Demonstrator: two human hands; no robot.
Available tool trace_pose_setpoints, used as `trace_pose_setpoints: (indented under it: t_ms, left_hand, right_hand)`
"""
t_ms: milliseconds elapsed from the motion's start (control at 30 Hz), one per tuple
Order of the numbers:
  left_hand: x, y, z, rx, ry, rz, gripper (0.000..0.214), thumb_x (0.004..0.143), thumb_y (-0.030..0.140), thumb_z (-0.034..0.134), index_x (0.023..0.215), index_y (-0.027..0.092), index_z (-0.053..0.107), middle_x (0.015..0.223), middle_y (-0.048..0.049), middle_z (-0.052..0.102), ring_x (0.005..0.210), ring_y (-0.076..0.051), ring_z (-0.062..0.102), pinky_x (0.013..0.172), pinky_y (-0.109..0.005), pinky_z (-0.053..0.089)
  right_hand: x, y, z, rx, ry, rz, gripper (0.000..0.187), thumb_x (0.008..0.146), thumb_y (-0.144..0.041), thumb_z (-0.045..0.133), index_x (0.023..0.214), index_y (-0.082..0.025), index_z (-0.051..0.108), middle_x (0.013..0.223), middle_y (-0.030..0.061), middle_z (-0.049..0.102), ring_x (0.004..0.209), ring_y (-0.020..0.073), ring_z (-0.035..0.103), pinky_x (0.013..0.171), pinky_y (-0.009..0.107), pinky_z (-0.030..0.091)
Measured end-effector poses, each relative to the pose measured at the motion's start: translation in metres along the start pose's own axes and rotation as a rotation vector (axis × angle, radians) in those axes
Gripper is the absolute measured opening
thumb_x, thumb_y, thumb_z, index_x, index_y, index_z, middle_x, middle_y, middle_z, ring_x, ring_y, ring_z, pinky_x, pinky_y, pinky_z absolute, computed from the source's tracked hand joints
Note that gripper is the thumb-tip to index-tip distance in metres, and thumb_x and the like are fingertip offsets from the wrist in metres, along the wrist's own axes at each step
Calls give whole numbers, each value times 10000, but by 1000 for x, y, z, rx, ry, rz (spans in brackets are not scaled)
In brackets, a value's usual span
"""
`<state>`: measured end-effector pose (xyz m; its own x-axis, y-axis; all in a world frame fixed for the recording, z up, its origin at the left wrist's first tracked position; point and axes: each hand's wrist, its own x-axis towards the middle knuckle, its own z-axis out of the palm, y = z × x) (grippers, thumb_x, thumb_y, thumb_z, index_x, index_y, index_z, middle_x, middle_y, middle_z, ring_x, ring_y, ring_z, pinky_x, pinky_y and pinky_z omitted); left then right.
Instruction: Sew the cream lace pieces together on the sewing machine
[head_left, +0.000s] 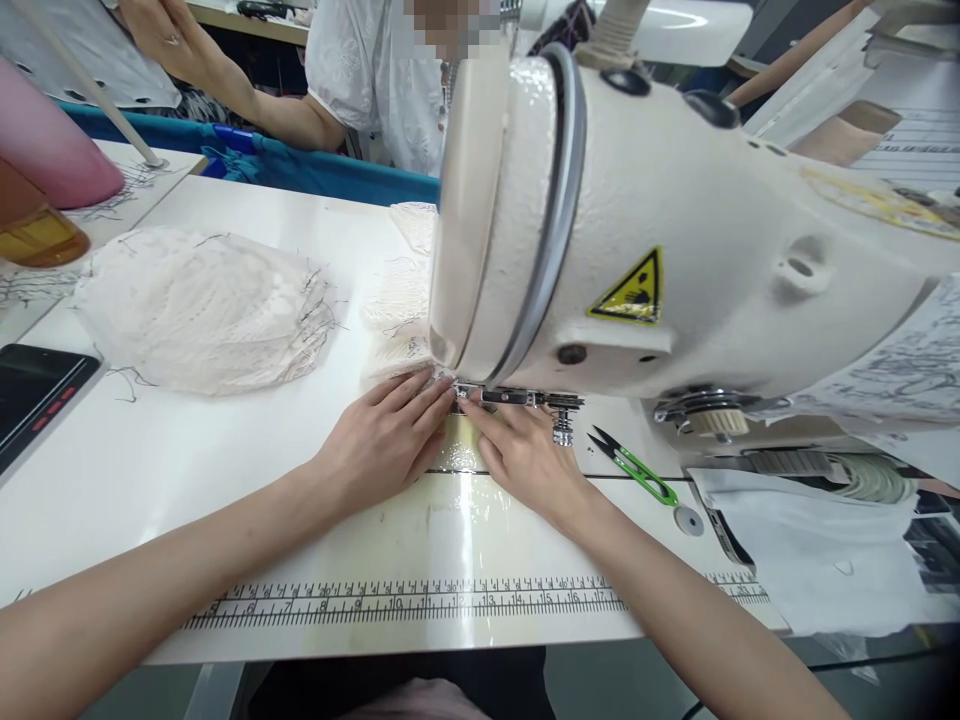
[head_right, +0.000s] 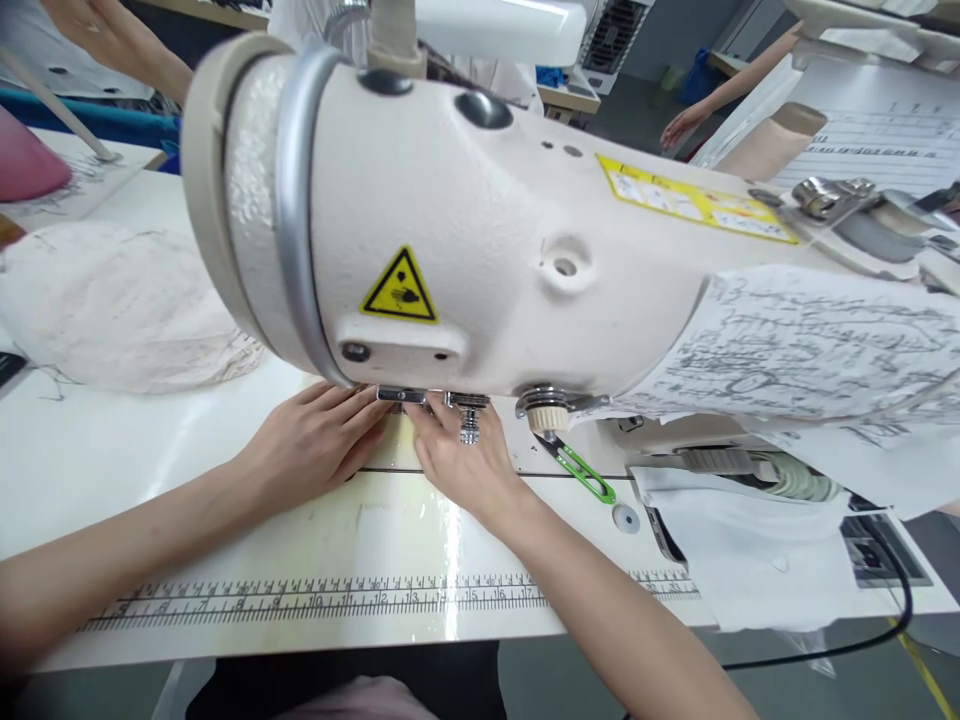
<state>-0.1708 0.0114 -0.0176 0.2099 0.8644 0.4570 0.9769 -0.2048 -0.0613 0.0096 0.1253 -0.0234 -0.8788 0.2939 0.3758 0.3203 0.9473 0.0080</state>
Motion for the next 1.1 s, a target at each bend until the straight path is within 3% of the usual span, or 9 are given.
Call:
trace_pose_setpoints:
  t_ms: [467,867,1033,1100]
  left_hand:
    - [0,2,0,-47,-96,-99,405,966,314,438,1252,82,607,1287,-146,620,1269,-312,521,1054,-462,448]
    - [-1,6,-1,-6,-237,-159,519,986,425,373,1379,104,483,1415,-118,517,1360,-290,408,1122,-441,338]
    - [-1,-4,-19,124,-151,-112,434,999,406,398,1289,123,555,1333,-89,588,1256,-246,506,1046,-377,414]
    - [-1,-24,-35,217,-181,-226,316,999,269,413,1233,148,586,1248,-75,637,1172,-215,561,939,-342,476]
  right_hand:
    - [1,2,0,-111,23,-45,343,911,-145,467,1215,-208,614,982,49,682,797,170,584,816,345,397]
    - [1,11,-3,-97,115,41,281,899,-186,506,1141,-247,634,834,-6,718,740,172,613,900,346,376]
    - [-1,22,3,-104,218,-52,154,894,-272,584,1014,-218,664,830,25,731,724,186,620,861,337,394]
    - [-1,25,4,-98,258,-79,136,898,-260,580,994,-218,667,880,34,737,735,183,632,836,334,401]
